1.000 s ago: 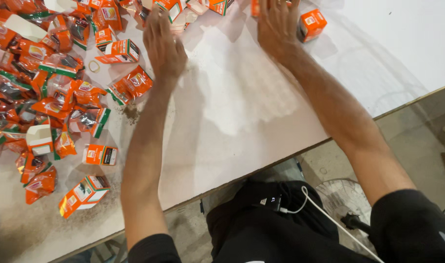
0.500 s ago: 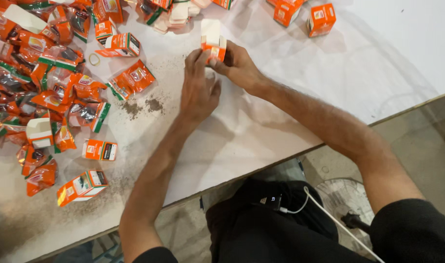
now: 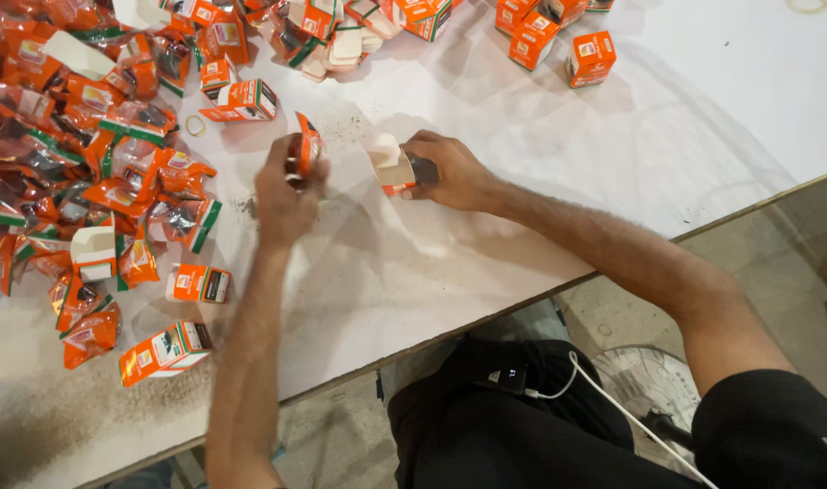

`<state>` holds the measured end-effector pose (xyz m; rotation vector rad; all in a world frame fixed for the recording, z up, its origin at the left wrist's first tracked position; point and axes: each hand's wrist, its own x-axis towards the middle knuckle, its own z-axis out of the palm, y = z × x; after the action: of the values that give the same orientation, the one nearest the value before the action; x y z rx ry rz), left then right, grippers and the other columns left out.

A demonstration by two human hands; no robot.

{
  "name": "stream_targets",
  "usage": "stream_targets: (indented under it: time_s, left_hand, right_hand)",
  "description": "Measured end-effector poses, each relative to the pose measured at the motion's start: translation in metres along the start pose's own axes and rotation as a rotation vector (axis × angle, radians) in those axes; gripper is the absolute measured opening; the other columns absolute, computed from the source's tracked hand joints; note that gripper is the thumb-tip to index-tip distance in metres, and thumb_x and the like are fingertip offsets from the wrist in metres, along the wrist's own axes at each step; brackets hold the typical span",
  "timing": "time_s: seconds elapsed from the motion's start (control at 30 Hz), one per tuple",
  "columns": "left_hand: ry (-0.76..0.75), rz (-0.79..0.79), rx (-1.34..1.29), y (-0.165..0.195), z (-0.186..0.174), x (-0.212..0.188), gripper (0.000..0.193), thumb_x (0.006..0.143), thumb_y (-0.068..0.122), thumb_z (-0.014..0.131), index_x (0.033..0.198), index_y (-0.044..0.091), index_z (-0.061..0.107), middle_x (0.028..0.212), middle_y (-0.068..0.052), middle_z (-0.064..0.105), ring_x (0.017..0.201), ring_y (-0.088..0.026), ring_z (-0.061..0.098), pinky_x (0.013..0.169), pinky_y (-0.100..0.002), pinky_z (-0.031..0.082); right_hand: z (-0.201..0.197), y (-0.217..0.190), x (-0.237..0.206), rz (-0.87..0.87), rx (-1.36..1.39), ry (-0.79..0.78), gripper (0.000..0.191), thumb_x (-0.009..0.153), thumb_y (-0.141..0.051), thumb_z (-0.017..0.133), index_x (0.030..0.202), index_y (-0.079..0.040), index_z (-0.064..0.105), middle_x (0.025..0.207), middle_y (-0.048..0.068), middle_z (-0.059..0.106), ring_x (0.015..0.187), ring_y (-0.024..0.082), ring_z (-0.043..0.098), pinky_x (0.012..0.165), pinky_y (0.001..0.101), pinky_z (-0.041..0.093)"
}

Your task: The person packs small orange product cartons at a table. They pick up a folded carton, open it, place a plastic-wrapped item inside, close the flaps, and set the finished box on the table, repeating this cycle continuously while another person's hands occasionally place items nearby.

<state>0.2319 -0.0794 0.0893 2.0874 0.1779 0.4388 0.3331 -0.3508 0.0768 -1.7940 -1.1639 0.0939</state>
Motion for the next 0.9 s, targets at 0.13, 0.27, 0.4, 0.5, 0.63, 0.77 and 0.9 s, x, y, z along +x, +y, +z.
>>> stream_targets:
  time_s: [0.13, 0.27, 0.4, 0.5, 0.63, 0.77, 0.9]
  left_hand:
    - [0.151, 0.525, -0.074, 0.039, 0.050, -0.038, 0.035, 0.096, 0.002, 0.077, 0.125, 0.001, 0.057, 0.117, -0.016, 0.067, 0.106, -0.033, 0.070, 0.092, -0.038, 0.058]
    - [0.131, 0.842, 0.238, 0.049, 0.067, -0.032, 0.037, 0.092, -0.004, 0.071, 0.126, -0.003, 0.056, 0.122, -0.019, 0.063, 0.127, -0.044, 0.060, 0.108, -0.049, 0.051]
    - [0.102, 0.875, 0.534, 0.047, 0.065, -0.028, 0.030, 0.094, 0.006, 0.075, 0.122, -0.001, 0.068, 0.110, -0.016, 0.060, 0.139, -0.043, 0.049, 0.117, -0.062, 0.036]
    - [0.116, 0.808, 0.584, 0.048, 0.069, -0.035, 0.016, 0.096, 0.014, 0.075, 0.104, 0.002, 0.067, 0.113, -0.016, 0.060, 0.141, -0.042, 0.044, 0.119, -0.063, 0.030]
    - [0.205, 0.593, 0.543, 0.052, 0.082, -0.036, 0.015, 0.082, 0.010, 0.080, 0.092, 0.007, 0.068, 0.111, -0.015, 0.057, 0.127, -0.042, 0.048, 0.109, -0.059, 0.035]
    - [0.259, 0.100, 0.078, 0.046, 0.096, -0.022, 0.023, 0.077, 0.006, 0.076, 0.095, 0.004, 0.063, 0.119, -0.020, 0.049, 0.098, -0.031, 0.058, 0.083, -0.042, 0.051]
    - [0.065, -0.237, -0.461, 0.027, 0.100, -0.003, 0.069, 0.077, 0.002, 0.071, 0.139, 0.022, 0.049, 0.113, -0.012, 0.057, 0.086, -0.014, 0.067, 0.066, -0.026, 0.059]
  right_hand:
    - [-0.003, -0.003, 0.001, 0.094, -0.041, -0.031, 0.052, 0.076, -0.026, 0.091, 0.120, -0.007, 0.069, 0.110, 0.012, 0.067, 0.103, 0.032, 0.067, 0.088, 0.0433, 0.053]
    - [-0.005, -0.004, 0.003, 0.082, -0.072, -0.048, 0.053, 0.077, -0.025, 0.090, 0.122, -0.007, 0.068, 0.109, 0.013, 0.066, 0.099, 0.035, 0.066, 0.085, 0.0446, 0.052]
    - [-0.002, -0.002, 0.000, 0.079, -0.070, -0.036, 0.050, 0.075, -0.022, 0.088, 0.119, -0.006, 0.068, 0.108, 0.013, 0.066, 0.100, 0.035, 0.066, 0.084, 0.0449, 0.052]
    - [0.000, -0.001, -0.002, 0.061, -0.091, -0.035, 0.054, 0.076, -0.023, 0.088, 0.123, -0.007, 0.066, 0.108, 0.014, 0.065, 0.099, 0.036, 0.064, 0.083, 0.0463, 0.052]
    - [0.000, 0.001, -0.001, -0.019, -0.114, -0.024, 0.054, 0.078, -0.022, 0.088, 0.125, -0.008, 0.065, 0.105, 0.014, 0.064, 0.101, 0.037, 0.063, 0.086, 0.0483, 0.050]
    - [0.001, 0.003, 0.000, -0.019, -0.076, -0.028, 0.059, 0.078, -0.026, 0.089, 0.128, -0.009, 0.065, 0.103, 0.014, 0.064, 0.099, 0.037, 0.062, 0.085, 0.0489, 0.051]
    - [0.007, 0.005, -0.005, -0.058, -0.139, -0.002, 0.060, 0.081, -0.025, 0.089, 0.129, -0.005, 0.060, 0.106, 0.016, 0.063, 0.102, 0.039, 0.061, 0.086, 0.0495, 0.051]
